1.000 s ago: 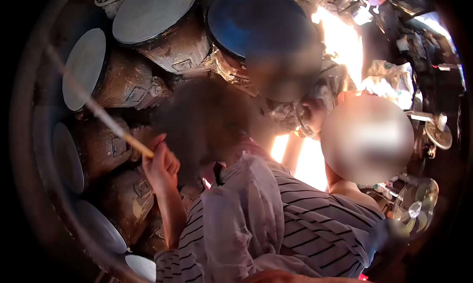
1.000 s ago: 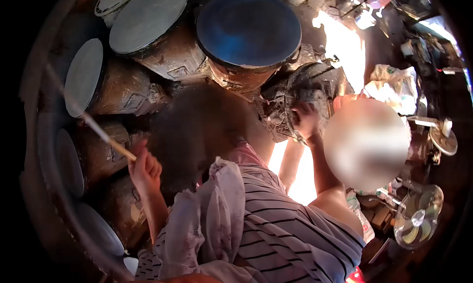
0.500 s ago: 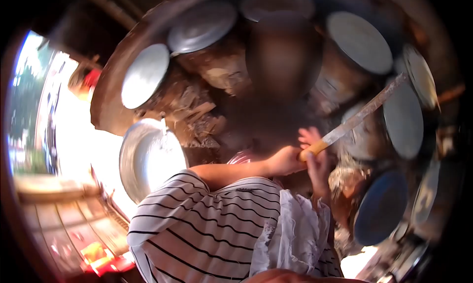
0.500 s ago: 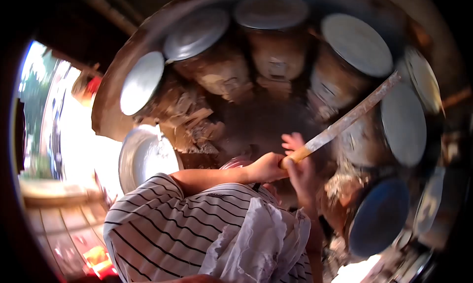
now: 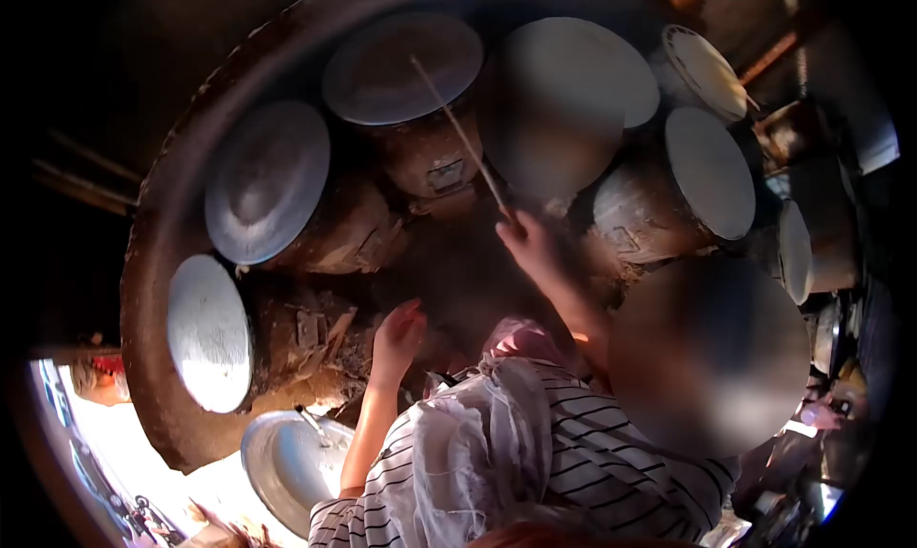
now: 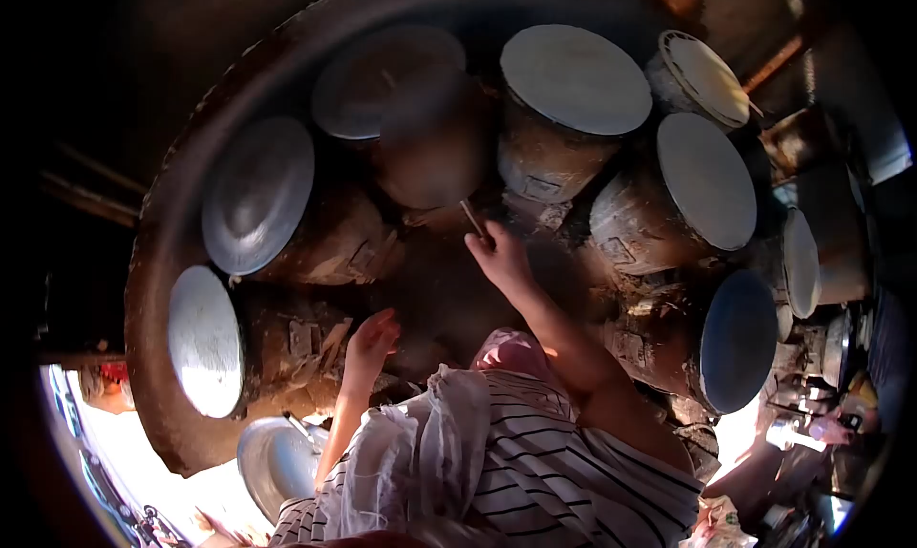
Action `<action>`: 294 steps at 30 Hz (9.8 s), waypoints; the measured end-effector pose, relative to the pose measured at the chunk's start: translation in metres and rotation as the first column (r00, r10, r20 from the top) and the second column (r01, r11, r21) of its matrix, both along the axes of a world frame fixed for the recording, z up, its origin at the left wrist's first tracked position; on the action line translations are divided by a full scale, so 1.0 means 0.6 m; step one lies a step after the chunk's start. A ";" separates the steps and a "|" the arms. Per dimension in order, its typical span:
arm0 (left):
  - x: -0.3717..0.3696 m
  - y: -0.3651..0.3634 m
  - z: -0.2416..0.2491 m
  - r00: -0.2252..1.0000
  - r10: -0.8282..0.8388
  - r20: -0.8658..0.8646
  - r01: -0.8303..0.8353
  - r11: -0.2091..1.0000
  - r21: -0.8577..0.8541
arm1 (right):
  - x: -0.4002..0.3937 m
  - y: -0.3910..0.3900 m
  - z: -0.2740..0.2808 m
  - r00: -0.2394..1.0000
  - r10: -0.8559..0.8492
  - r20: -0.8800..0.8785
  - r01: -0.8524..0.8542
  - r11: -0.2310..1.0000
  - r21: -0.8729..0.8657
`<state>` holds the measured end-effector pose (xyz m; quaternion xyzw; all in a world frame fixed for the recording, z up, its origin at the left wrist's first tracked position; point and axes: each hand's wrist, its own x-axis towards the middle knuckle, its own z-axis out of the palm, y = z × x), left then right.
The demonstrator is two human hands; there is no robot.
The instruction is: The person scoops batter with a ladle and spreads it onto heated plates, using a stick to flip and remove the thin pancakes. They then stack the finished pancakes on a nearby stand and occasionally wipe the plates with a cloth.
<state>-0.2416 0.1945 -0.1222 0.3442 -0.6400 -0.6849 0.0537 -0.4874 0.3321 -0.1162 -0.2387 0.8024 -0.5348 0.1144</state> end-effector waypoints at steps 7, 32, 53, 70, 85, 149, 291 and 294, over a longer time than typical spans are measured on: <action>-0.180 -0.048 -0.025 0.980 0.181 -0.078 -0.197 0.921 -0.337 | -0.192 0.034 -0.023 0.926 0.275 -0.259 -0.252 0.960 0.119; 0.395 -0.087 -0.238 -0.422 0.871 0.253 -0.903 -0.377 -0.207 | 0.292 -0.507 -0.025 -0.173 0.973 0.150 -0.977 -0.189 0.102; 0.631 0.162 -0.168 -0.325 0.911 0.254 -0.746 -0.412 0.523 | 0.677 -0.433 0.004 -0.562 0.816 0.135 -0.475 -0.452 0.755; 0.459 0.022 -0.047 -0.655 0.737 0.167 -0.060 -0.271 0.961 | 0.573 -0.299 0.030 -0.305 0.893 0.330 -0.819 -0.423 0.387; 0.572 0.018 0.502 -0.292 0.293 -0.910 -0.213 0.908 0.361 | 0.634 -0.375 0.427 -0.798 0.500 0.335 -0.535 -0.335 -0.776; -0.137 -0.682 0.014 0.678 0.707 -0.202 0.006 0.269 0.963 | 0.045 -0.535 -0.030 0.870 0.354 -0.343 -0.333 0.935 0.122; -0.084 -0.229 0.253 0.549 0.694 -0.465 -0.693 0.690 0.212 | -0.066 -0.515 -0.058 0.740 0.669 -0.071 -0.669 0.743 0.024; -0.086 -0.238 0.281 0.591 0.715 -0.374 -0.684 0.690 0.237 | -0.085 -0.450 0.001 0.707 0.702 -0.088 -0.674 0.706 0.218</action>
